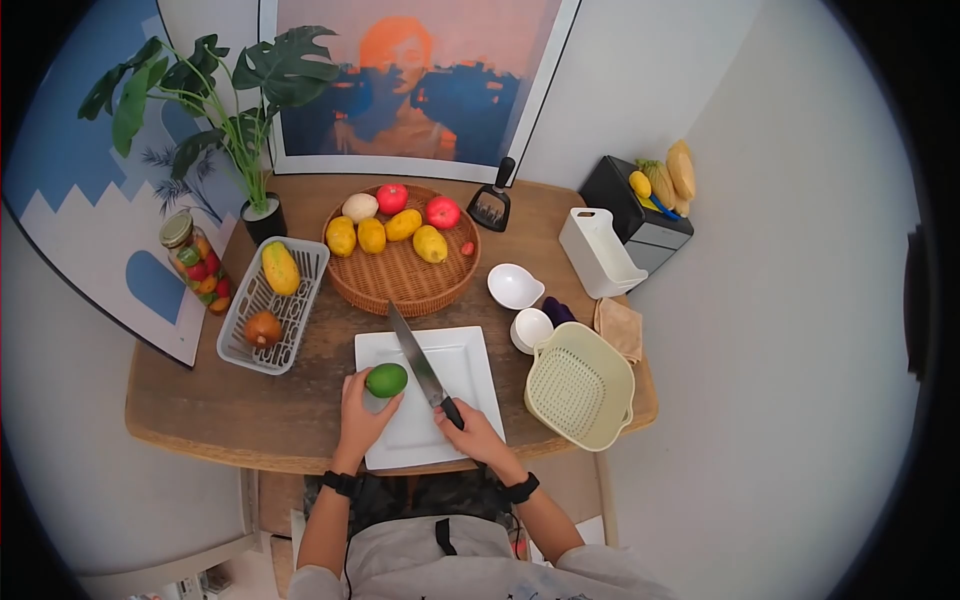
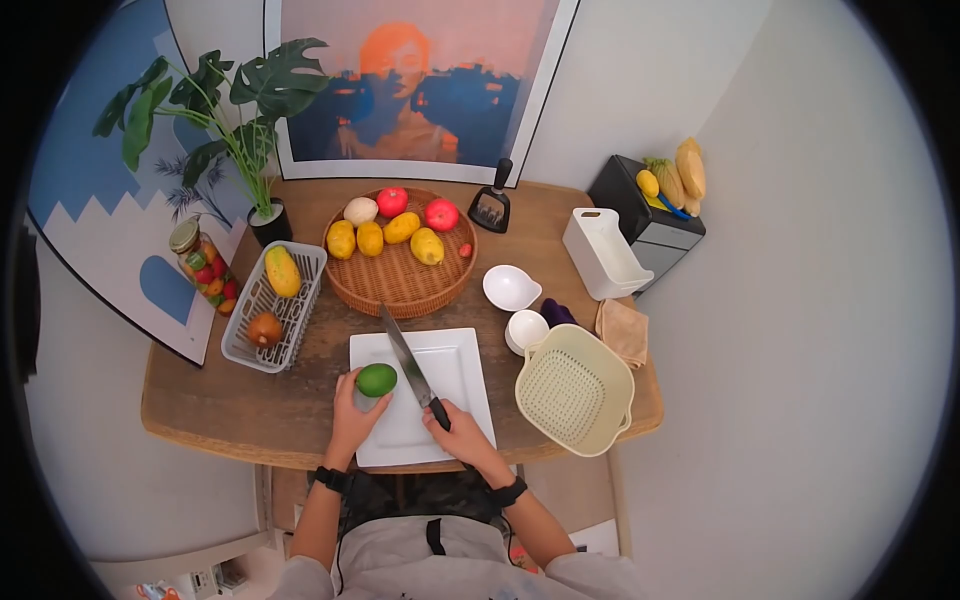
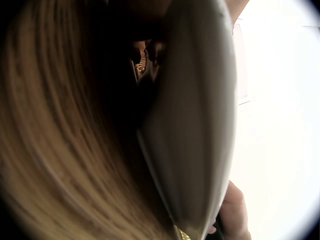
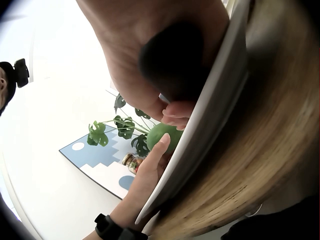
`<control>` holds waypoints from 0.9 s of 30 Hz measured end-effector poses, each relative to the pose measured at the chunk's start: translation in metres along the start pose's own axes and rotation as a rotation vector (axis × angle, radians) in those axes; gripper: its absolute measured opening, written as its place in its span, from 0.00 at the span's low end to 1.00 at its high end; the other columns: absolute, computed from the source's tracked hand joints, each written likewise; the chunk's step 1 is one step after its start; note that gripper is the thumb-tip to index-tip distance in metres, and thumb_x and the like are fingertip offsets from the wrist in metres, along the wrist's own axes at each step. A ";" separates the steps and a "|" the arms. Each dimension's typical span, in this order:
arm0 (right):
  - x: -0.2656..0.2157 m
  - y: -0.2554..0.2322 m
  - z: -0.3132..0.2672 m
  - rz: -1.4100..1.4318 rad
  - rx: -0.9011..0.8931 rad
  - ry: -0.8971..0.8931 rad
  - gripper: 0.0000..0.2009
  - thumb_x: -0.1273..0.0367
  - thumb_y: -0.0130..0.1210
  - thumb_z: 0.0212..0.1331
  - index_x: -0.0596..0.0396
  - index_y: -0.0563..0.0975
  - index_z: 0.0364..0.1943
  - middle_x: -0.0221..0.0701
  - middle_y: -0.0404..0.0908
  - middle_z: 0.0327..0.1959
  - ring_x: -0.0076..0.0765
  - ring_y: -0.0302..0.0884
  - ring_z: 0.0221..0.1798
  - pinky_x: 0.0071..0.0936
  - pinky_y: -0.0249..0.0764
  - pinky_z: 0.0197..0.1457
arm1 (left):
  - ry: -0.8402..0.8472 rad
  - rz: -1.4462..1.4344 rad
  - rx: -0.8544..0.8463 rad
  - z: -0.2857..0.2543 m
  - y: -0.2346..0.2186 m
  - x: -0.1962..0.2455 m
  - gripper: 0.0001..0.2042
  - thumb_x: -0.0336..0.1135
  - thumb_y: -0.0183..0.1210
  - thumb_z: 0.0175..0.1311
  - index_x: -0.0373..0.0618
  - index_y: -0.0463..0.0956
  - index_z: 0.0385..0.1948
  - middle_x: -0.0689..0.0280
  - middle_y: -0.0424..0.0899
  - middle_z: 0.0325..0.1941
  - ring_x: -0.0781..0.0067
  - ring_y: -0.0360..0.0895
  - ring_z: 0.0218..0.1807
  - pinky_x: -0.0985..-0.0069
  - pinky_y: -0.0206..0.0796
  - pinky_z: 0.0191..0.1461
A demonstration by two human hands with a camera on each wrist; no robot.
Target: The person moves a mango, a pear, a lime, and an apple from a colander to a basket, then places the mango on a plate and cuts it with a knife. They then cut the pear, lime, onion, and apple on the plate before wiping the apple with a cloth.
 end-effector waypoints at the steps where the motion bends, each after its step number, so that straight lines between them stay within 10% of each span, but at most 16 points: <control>1: 0.000 0.000 0.000 0.003 0.010 0.000 0.13 0.61 0.55 0.71 0.57 0.77 0.47 0.21 0.72 0.20 0.17 0.66 0.18 0.21 0.64 0.22 | -0.007 0.007 -0.004 0.000 0.000 0.000 0.26 0.31 0.73 0.53 0.36 0.73 0.53 0.54 0.77 0.49 0.54 0.75 0.54 0.63 0.68 0.58; 27: -0.011 -0.004 -0.003 -0.036 0.037 -0.193 0.14 0.60 0.58 0.69 0.58 0.78 0.47 0.22 0.71 0.18 0.17 0.66 0.19 0.22 0.64 0.23 | 0.015 0.043 -0.002 0.001 0.003 0.002 0.25 0.31 0.73 0.53 0.36 0.74 0.53 0.54 0.78 0.49 0.53 0.75 0.54 0.62 0.67 0.59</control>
Point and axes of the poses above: each hand's wrist, its own z-axis towards the middle knuckle, its own y-axis out of the palm, x = y × z, the point moved 9 cm from there along z, towards the middle knuckle
